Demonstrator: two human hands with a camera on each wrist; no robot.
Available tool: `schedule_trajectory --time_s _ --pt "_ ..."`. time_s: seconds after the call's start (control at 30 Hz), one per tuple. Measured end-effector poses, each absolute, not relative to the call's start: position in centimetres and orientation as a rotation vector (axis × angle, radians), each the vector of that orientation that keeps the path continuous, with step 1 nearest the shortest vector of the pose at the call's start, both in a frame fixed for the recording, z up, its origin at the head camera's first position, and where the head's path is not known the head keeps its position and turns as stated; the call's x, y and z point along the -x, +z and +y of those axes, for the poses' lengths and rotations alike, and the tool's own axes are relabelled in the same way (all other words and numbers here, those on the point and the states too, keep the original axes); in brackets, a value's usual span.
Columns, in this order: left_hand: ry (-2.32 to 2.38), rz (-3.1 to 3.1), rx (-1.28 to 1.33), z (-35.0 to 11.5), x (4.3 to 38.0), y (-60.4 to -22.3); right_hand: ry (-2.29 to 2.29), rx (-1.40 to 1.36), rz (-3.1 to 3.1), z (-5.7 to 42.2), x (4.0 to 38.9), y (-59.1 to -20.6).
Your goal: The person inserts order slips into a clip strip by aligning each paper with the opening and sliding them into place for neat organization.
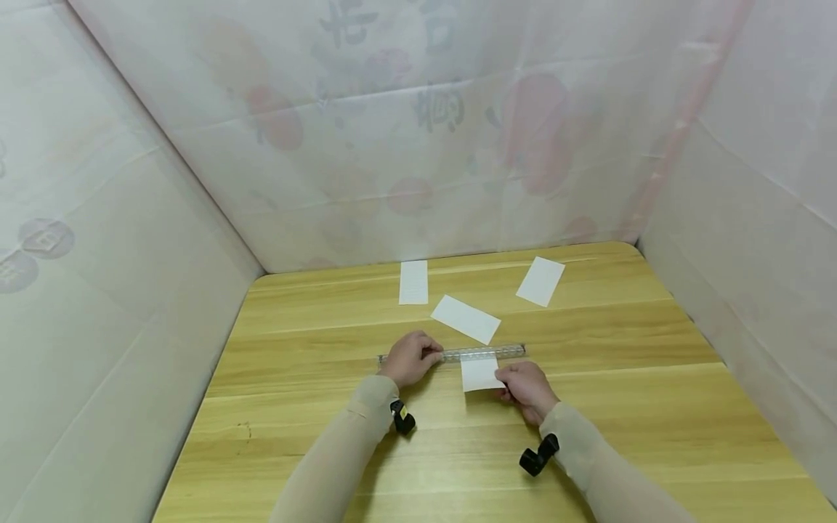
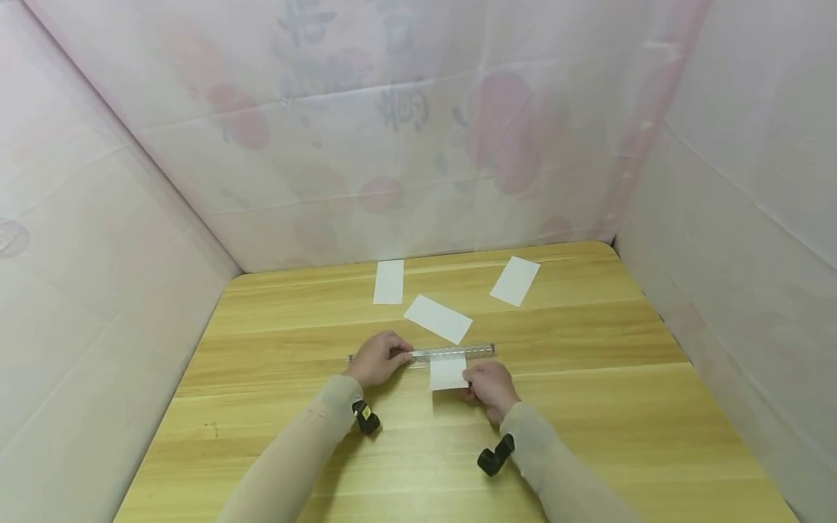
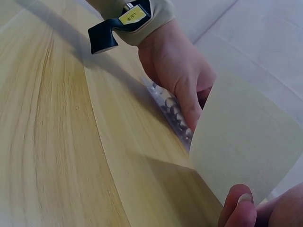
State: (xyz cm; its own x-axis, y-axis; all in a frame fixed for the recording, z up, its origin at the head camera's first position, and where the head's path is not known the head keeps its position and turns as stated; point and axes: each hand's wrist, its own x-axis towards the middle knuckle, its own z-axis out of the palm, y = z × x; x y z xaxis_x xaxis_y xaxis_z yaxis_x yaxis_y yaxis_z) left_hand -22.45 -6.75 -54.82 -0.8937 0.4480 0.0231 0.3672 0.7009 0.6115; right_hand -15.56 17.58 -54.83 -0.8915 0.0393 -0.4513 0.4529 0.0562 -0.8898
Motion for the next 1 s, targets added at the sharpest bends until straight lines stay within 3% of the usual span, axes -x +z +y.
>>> schedule_trajectory --time_s 1.0 --pt "0.919 2.797 -0.693 -6.7 22.4 -54.7 -1.888 -0.524 2.052 20.1 15.0 -54.5"
